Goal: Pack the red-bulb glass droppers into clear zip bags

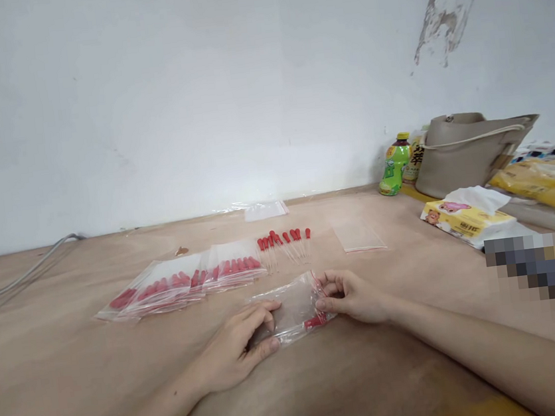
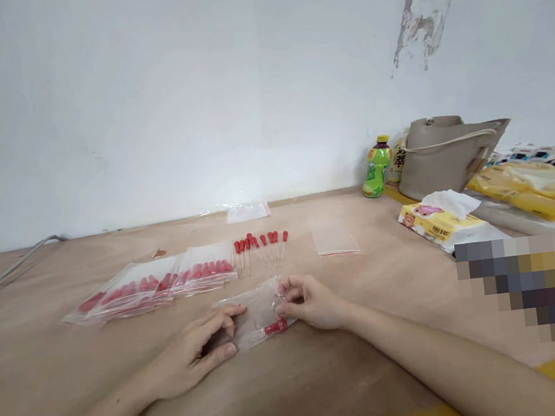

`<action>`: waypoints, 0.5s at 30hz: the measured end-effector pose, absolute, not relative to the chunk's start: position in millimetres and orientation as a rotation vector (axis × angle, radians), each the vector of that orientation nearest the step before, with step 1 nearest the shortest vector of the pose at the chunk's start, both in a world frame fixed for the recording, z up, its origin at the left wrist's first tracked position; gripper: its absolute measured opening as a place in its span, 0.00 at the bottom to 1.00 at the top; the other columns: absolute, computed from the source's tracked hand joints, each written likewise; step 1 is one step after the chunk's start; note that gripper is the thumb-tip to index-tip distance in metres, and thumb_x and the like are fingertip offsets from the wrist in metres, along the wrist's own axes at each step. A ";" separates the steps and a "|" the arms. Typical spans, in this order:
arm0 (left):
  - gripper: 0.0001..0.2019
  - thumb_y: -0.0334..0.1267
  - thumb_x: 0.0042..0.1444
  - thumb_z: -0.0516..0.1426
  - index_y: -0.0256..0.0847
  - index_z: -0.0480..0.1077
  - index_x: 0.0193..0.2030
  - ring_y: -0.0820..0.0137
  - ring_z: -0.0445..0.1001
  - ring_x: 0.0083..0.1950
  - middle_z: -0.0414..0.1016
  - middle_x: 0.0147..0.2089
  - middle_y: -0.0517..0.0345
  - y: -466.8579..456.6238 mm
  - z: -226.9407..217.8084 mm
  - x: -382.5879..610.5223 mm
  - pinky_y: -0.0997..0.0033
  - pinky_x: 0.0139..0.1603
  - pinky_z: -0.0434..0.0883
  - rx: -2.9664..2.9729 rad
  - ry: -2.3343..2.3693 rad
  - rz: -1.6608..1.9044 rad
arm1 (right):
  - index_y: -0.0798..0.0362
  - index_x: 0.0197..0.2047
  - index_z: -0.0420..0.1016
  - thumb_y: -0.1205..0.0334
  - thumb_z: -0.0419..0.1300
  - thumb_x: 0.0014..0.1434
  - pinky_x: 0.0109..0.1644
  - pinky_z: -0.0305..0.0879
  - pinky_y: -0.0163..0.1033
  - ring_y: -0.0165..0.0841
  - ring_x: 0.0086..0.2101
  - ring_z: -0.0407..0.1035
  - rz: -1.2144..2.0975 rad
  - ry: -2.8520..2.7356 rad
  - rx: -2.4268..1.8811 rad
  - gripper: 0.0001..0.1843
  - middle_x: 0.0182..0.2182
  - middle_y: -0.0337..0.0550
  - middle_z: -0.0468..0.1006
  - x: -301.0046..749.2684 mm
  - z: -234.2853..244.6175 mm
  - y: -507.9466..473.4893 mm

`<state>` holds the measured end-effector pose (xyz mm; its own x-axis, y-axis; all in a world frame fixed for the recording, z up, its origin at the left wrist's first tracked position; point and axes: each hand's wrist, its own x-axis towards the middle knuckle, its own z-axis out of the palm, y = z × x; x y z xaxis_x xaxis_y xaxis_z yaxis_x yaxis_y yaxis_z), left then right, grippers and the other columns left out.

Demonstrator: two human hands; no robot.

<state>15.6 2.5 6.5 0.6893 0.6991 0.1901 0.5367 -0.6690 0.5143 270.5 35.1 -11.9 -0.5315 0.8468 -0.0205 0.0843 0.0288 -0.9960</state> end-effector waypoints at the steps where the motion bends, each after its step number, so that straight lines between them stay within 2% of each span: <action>1: 0.05 0.40 0.60 0.51 0.42 0.63 0.38 0.64 0.62 0.57 0.62 0.58 0.53 2.8 6.4 15.3 0.64 0.53 0.63 2.490 0.961 0.518 | 0.55 0.38 0.63 0.53 0.65 0.42 0.31 0.60 0.34 0.27 0.24 0.65 1.560 -1.657 -0.984 0.23 0.23 0.36 0.72 270.7 -12.5 36.1; 3: 0.07 0.40 0.59 0.51 0.43 0.64 0.43 0.64 0.60 0.58 0.61 0.59 0.54 3.5 5.7 14.8 0.63 0.54 0.62 2.518 0.965 0.499 | 0.54 0.40 0.63 0.53 0.65 0.41 0.28 0.59 0.33 0.26 0.22 0.64 1.447 -1.593 -1.061 0.25 0.21 0.34 0.71 271.1 -14.5 39.9; 8: 0.16 0.41 0.61 0.49 0.49 0.61 0.56 0.64 0.56 0.62 0.56 0.62 0.58 6.5 1.8 13.6 0.60 0.59 0.58 2.603 0.962 0.391 | 0.54 0.29 0.67 0.52 0.59 0.47 0.31 0.60 0.35 0.28 0.24 0.63 0.833 -1.535 -1.205 0.13 0.22 0.38 0.70 278.8 -24.6 71.0; 12: 0.18 0.42 0.63 0.47 0.54 0.57 0.59 0.63 0.50 0.64 0.51 0.65 0.60 7.7 1.3 14.2 0.53 0.61 0.51 2.678 0.988 0.275 | 0.53 0.28 0.69 0.55 0.56 0.49 0.31 0.58 0.35 0.30 0.25 0.64 0.420 -1.631 -1.442 0.09 0.23 0.39 0.72 287.6 -27.7 112.0; 15: 0.18 0.43 0.63 0.46 0.55 0.56 0.60 0.64 0.48 0.65 0.49 0.65 0.61 7.6 2.1 15.2 0.52 0.62 0.48 2.707 1.006 0.228 | 0.52 0.30 0.70 0.53 0.54 0.50 0.38 0.57 0.38 0.32 0.30 0.67 0.238 -1.650 -1.637 0.12 0.25 0.39 0.74 282.2 -21.8 136.7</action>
